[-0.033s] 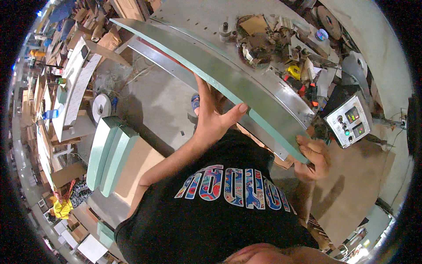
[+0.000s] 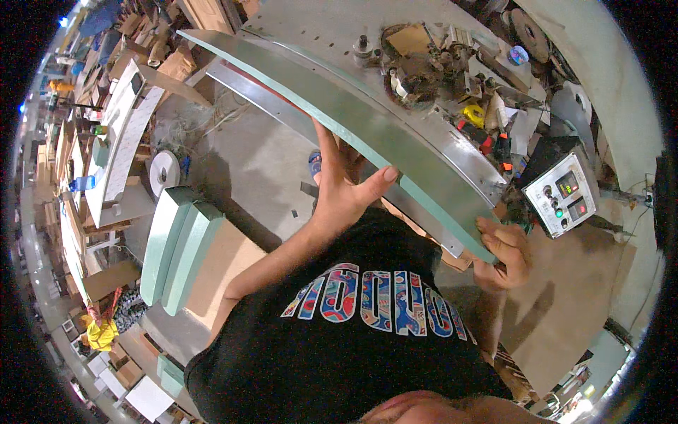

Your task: The person uses a heat gun to soften the surface of a green wooden panel, then applies and smooths a red edging strip along the side of the panel on a workshop bench, finally trimming the excess strip with a utility knife.

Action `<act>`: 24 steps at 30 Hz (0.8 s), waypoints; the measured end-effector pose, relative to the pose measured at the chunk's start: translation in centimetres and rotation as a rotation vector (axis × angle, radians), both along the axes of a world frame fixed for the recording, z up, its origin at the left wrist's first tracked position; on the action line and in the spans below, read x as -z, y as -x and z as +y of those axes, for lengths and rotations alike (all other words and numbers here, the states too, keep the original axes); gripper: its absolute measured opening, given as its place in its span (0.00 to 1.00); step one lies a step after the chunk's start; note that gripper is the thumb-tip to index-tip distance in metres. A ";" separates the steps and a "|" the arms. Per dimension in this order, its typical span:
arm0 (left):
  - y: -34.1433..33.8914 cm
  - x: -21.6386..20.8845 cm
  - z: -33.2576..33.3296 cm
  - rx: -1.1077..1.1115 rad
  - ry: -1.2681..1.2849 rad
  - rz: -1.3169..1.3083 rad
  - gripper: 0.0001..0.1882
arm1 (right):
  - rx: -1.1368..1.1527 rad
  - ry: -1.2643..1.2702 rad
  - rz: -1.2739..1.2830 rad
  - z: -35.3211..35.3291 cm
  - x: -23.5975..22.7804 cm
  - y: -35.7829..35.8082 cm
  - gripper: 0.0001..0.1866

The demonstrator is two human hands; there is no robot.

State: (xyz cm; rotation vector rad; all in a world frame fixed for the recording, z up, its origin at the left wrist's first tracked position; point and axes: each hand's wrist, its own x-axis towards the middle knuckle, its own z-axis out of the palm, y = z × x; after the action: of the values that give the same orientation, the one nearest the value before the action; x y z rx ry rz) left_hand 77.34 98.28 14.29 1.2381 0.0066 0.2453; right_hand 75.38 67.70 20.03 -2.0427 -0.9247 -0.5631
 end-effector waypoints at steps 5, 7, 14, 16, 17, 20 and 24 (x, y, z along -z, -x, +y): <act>0.1 0.4 0.0 0.011 0.028 0.047 0.67 | 0.067 0.002 0.036 -0.8 1.4 1.2 0.15; 0.0 0.4 -0.2 0.005 0.057 0.052 0.67 | 0.025 -0.031 0.040 -1.3 2.1 1.0 0.15; 0.4 0.7 0.6 0.025 0.110 0.179 0.71 | 0.061 -0.067 0.054 -0.8 2.6 1.5 0.16; 0.3 0.8 1.1 0.020 0.151 0.201 0.70 | 0.024 -0.056 0.018 -0.8 2.6 1.3 0.14; 0.2 0.9 1.4 0.010 0.150 0.204 0.68 | 0.006 -0.051 0.001 -0.8 2.7 1.3 0.14; -0.2 1.1 2.5 -0.043 0.110 0.196 0.63 | 0.057 -0.044 0.010 -0.4 2.6 1.8 0.13; -1.2 3.7 4.2 -0.098 0.006 0.207 0.59 | 0.155 0.071 0.109 -1.4 3.2 2.9 0.14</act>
State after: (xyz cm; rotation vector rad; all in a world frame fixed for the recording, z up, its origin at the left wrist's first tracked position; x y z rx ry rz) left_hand 78.57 102.44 10.60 1.2537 0.2475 0.2011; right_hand 72.49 66.27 16.80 -2.1996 -0.7363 -0.5015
